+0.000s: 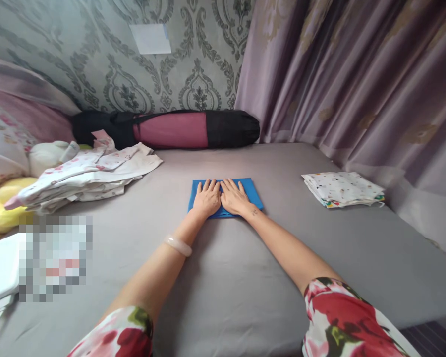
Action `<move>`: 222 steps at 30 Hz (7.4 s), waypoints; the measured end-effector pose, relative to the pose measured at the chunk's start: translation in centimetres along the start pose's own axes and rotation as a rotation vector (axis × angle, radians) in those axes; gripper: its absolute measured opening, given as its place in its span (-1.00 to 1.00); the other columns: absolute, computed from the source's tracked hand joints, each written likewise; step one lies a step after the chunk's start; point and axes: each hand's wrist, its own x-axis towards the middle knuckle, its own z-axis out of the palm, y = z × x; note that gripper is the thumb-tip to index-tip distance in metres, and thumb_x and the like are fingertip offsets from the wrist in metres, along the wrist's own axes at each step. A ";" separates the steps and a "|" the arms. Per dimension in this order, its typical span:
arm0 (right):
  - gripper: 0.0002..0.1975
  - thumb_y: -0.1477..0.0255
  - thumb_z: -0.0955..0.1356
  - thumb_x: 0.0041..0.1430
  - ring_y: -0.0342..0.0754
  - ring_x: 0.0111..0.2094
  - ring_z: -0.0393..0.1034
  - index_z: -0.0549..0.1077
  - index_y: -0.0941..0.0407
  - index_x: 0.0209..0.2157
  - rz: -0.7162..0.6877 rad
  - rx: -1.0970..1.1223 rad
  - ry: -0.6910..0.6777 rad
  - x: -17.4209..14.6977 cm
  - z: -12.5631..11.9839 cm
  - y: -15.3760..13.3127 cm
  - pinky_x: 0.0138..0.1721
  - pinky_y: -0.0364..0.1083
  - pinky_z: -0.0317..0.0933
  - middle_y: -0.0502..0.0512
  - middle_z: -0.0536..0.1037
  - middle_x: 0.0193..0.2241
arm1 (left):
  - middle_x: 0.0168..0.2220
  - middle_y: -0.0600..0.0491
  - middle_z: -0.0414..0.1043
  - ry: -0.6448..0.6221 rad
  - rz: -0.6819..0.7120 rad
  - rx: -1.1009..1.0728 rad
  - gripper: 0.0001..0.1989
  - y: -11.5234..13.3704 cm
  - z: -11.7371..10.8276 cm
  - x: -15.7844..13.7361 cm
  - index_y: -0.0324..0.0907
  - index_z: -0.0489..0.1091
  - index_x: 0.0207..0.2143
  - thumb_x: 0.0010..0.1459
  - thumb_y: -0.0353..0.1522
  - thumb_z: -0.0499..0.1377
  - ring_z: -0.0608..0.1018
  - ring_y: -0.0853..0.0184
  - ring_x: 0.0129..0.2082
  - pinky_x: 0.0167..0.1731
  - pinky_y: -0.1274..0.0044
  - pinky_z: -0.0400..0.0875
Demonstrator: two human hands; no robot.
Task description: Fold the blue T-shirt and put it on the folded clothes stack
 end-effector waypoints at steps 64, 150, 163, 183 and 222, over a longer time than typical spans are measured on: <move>-0.29 0.15 -0.03 0.38 0.10 0.39 -0.22 -0.02 0.35 0.35 0.197 0.015 0.031 -1.8 -1.2 4.3 0.35 0.15 -0.31 0.28 -0.06 0.38 | 0.37 -0.21 -0.02 0.024 -0.170 -0.067 -0.31 -3.7 -0.3 -0.8 -0.34 0.03 0.33 0.35 -0.07 -0.27 0.03 0.11 0.38 0.30 0.16 -0.06; -0.37 0.25 0.03 0.39 0.11 0.39 -0.24 0.02 0.32 0.35 0.086 0.084 0.020 1.9 0.3 -4.2 0.33 0.23 -0.40 0.28 -0.04 0.38 | -0.24 -0.07 0.56 0.580 -0.633 -0.456 -0.74 -5.5 0.5 -3.4 -0.15 0.49 -0.24 0.20 -0.35 0.01 0.55 0.18 -0.19 -0.11 0.37 0.38; -0.34 0.23 0.03 0.38 0.07 0.40 -0.32 -0.02 0.35 0.35 0.092 0.126 0.007 3.5 1.6 -7.1 0.35 0.14 -0.40 0.26 -0.06 0.39 | -0.35 -0.05 0.55 0.639 -0.792 -0.717 -0.69 -6.7 0.3 -3.2 -0.22 0.52 -0.25 0.12 -0.34 0.01 0.53 0.24 -0.38 -0.30 0.46 0.39; -0.36 0.30 0.07 0.35 0.07 0.40 -0.29 0.02 0.38 0.34 0.017 0.066 -0.027 5.2 1.9 -10.1 0.35 0.16 -0.44 0.28 -0.01 0.37 | -0.31 -0.04 0.58 0.686 -0.813 -0.746 -0.71 -6.8 0.1 -3.1 -0.21 0.52 -0.26 0.12 -0.34 0.01 0.54 0.28 -0.37 -0.23 0.47 0.41; -0.40 0.32 -0.02 0.38 0.01 0.39 -0.22 0.04 0.28 0.35 0.066 0.133 0.004 2.2 0.2 -4.6 0.35 0.16 -0.37 0.16 -0.01 0.38 | 0.23 -0.11 0.31 0.280 -0.110 -0.336 -0.61 -3.4 0.9 -3.6 -0.16 0.36 0.10 0.27 -0.41 -0.04 0.29 0.20 0.27 0.25 0.26 0.11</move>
